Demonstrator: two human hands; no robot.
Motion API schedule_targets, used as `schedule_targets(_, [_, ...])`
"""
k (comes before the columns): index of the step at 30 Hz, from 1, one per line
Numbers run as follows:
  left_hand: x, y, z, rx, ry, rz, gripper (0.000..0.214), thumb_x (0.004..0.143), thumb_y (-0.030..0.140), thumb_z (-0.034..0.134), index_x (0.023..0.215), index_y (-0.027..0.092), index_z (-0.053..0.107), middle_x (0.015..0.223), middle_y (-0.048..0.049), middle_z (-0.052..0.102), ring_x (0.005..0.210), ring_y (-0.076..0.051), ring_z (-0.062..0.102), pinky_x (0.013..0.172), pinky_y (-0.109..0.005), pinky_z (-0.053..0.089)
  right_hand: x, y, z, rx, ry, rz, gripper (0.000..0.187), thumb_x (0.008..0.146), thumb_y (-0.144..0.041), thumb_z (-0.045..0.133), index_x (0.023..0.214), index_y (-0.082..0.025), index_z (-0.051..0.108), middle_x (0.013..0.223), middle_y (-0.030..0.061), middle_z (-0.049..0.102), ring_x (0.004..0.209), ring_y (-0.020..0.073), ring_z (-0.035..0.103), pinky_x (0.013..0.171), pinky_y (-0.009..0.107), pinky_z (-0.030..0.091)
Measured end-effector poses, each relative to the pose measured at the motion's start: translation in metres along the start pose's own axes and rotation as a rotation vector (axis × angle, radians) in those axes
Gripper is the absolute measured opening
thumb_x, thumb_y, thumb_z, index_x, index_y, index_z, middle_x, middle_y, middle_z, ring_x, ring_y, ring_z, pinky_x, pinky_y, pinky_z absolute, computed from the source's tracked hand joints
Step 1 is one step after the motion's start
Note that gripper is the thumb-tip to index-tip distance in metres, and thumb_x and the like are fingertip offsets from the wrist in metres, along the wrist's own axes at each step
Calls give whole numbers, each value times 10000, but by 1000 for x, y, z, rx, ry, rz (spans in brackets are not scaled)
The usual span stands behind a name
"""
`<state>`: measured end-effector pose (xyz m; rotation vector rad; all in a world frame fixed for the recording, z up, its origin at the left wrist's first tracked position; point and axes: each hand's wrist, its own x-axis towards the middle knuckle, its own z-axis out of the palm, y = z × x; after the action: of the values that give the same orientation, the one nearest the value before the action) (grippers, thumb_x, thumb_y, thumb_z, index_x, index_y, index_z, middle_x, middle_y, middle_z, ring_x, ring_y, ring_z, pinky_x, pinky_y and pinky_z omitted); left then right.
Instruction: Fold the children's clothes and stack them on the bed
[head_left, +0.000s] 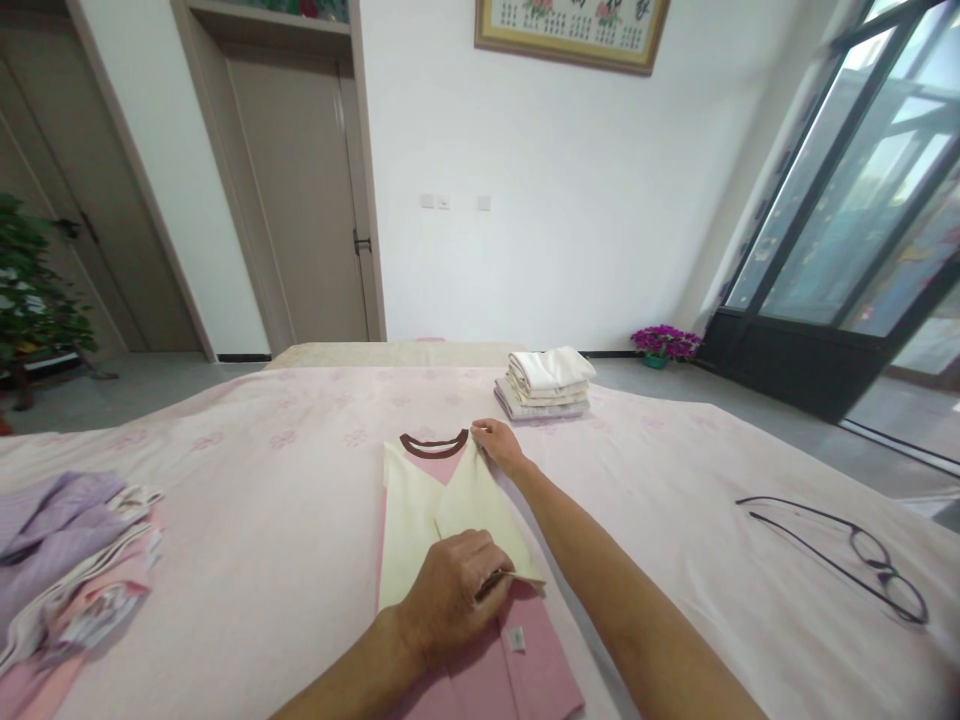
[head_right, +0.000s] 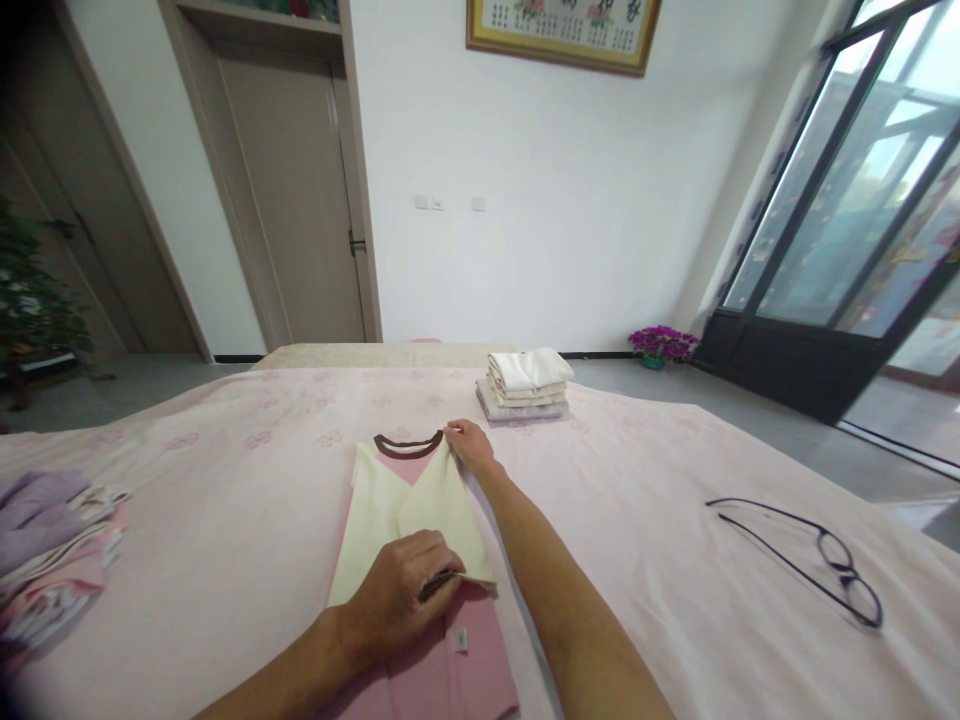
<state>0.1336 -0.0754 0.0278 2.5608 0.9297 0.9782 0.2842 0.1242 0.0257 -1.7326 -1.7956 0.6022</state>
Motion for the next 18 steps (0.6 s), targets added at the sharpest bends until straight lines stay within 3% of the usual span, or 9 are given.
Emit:
schedule_targets(5, [-1,-3,2,6,-26,25,118,754,79,561,731,192,589,693,-24,593,668,-144,533,622,-273,370,13,7,9,-46,-23,37,448,777,-242,575,1214,-223,668,1106,51,708,952,186,647,819,272,453])
schedule_targets(9, [-2,-7,3,8,-133,40,142,697,82,563,762,194,621,693,-19,623,647,-147,551,625,-265,388,17,9,9,-85,-49,17,488,727,-201,601,1208,-241,673,1107,36,704,942,188,641,792,267,445])
schedule_targets(14, [-3,-6,-2,4,-210,51,69,770,149,588,771,192,642,719,-13,644,653,-138,562,649,-257,399,10,9,3,-66,-51,-57,323,846,-270,517,1089,-183,711,1032,45,707,935,184,616,783,249,431])
schedule_targets(18, [-4,-2,-8,14,-211,74,105,827,174,560,856,187,660,763,-19,629,702,-141,565,664,-253,397,-3,12,-2,-25,-41,-70,333,900,-251,426,1026,-149,718,928,45,710,899,179,614,787,250,441])
